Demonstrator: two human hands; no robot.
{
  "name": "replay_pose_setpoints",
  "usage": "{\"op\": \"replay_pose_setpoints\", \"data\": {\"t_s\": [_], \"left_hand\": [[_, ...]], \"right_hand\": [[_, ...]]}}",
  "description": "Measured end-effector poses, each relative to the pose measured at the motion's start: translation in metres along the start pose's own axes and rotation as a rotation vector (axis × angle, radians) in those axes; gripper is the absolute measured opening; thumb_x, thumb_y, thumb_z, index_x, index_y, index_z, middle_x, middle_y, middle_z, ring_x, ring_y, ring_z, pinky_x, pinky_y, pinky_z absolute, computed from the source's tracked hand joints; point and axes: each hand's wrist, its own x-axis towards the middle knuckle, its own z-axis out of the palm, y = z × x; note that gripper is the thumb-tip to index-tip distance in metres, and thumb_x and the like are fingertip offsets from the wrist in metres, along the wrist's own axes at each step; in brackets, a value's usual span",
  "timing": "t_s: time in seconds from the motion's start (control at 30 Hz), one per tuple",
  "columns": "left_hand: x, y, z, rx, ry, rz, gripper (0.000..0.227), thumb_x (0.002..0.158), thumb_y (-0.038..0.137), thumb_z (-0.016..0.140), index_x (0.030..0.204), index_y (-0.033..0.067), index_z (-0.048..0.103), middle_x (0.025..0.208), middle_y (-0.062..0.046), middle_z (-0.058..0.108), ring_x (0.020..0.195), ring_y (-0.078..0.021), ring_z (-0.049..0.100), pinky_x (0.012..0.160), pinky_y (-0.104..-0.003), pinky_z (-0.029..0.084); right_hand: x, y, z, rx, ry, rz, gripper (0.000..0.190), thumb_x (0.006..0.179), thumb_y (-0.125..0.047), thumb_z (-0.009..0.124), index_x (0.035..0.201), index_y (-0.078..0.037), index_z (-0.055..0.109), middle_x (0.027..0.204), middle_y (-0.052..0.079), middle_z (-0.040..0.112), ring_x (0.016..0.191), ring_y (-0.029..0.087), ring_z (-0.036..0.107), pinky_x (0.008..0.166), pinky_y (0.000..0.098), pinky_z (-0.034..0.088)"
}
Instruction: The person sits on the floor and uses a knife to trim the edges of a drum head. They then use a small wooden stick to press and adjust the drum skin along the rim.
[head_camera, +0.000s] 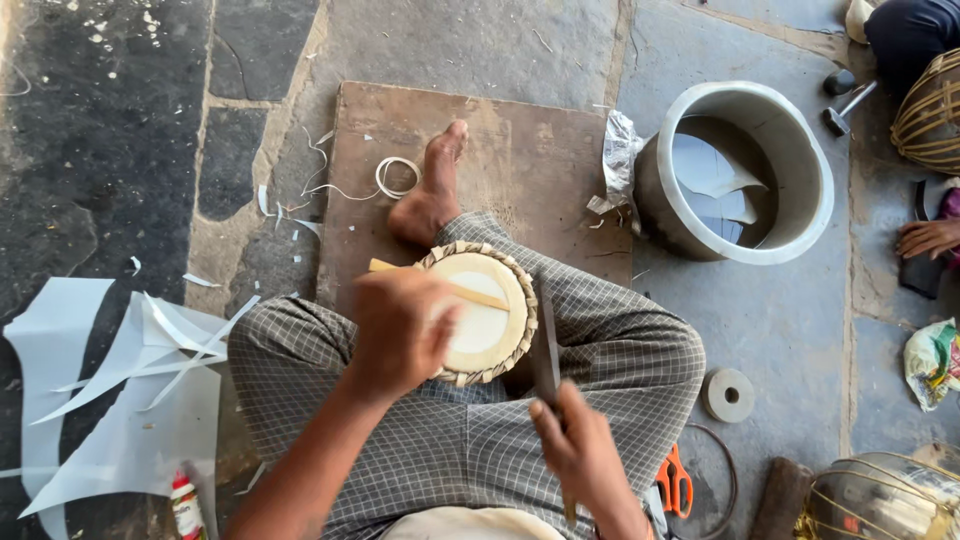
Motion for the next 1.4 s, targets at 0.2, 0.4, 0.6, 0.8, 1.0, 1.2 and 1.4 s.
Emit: {"op": "replay_pose_setpoints", "data": {"t_s": [0.2,0.4,0.6,0.8,1.0,1.2,1.4], "left_hand": [[-0.056,-0.004,0.003,-0.175,0.117,-0.458,0.073,0.103,0.057,0.053,0.148,0.0020,0.037,0.141,-0.023,0.044,0.134,-0.0355,0.049,0.111,-0.048,0.045],[-0.084,0.005,0.007,-0.385,-0.156,-0.569,0.103,0.084,0.073,0.061,0.146,-0.0027,0.029,0.133,-0.023,0.049,0.123,-0.0319,0.059,0.097,-0.041,0.057],[-0.098,0.029,0.017,-0.405,-0.131,-0.742,0.098,0.078,0.066,0.071,0.140,0.0022,0.030,0.119,-0.017,0.061,0.108,-0.0239,0.067,0.084,-0.037,0.063],[-0.098,0.028,-0.004,-0.259,-0.167,-0.615,0.080,0.081,0.051,0.077,0.131,-0.0021,0.044,0.116,-0.014,0.063,0.109,-0.0241,0.065,0.091,-0.039,0.055],[-0.047,0.040,-0.071,0.252,-0.142,-0.554,0.021,0.095,0.026,0.077,0.099,0.0082,0.069,0.105,-0.004,0.067,0.101,-0.0216,0.065,0.087,-0.042,0.055],[0.026,0.039,-0.007,0.381,-0.378,-0.228,0.043,0.079,0.030,0.080,0.108,0.0008,0.068,0.104,-0.016,0.064,0.095,-0.0294,0.061,0.079,-0.046,0.049],[0.026,0.039,0.028,0.398,-0.458,-0.301,0.015,0.092,0.014,0.072,0.102,0.0053,0.067,0.102,-0.012,0.062,0.093,-0.0260,0.062,0.074,-0.042,0.054]], "right_hand": [[0.044,0.001,0.022,0.457,0.129,-0.211,0.024,0.095,-0.025,0.070,0.095,-0.008,0.053,0.059,-0.002,0.054,0.045,0.006,0.051,0.039,0.0221,0.042],[0.084,-0.002,0.022,0.620,0.153,-0.245,0.028,0.091,-0.025,0.074,0.098,-0.011,0.051,0.065,-0.001,0.059,0.045,0.007,0.053,0.039,0.0223,0.045],[0.110,-0.007,-0.004,0.683,-0.013,-0.298,0.028,0.094,-0.023,0.075,0.098,-0.010,0.050,0.070,-0.004,0.056,0.048,0.003,0.050,0.042,0.0192,0.042],[0.091,-0.023,-0.020,0.403,-0.013,-0.189,0.023,0.096,-0.025,0.069,0.100,-0.009,0.053,0.065,-0.003,0.053,0.048,0.006,0.047,0.041,0.0230,0.038],[0.044,-0.042,-0.074,-0.233,0.003,-0.290,0.023,0.101,-0.029,0.056,0.105,-0.008,0.062,0.058,0.005,0.054,0.047,0.015,0.048,0.045,0.0351,0.038],[0.036,-0.060,-0.077,-0.526,-0.102,-0.400,0.021,0.099,-0.023,0.059,0.091,-0.004,0.055,0.062,0.012,0.058,0.052,0.026,0.058,0.052,0.0428,0.047],[0.042,-0.059,-0.083,-0.617,-0.161,-0.520,0.019,0.098,-0.020,0.058,0.089,-0.004,0.053,0.065,0.012,0.057,0.051,0.029,0.059,0.051,0.0436,0.048]]}}
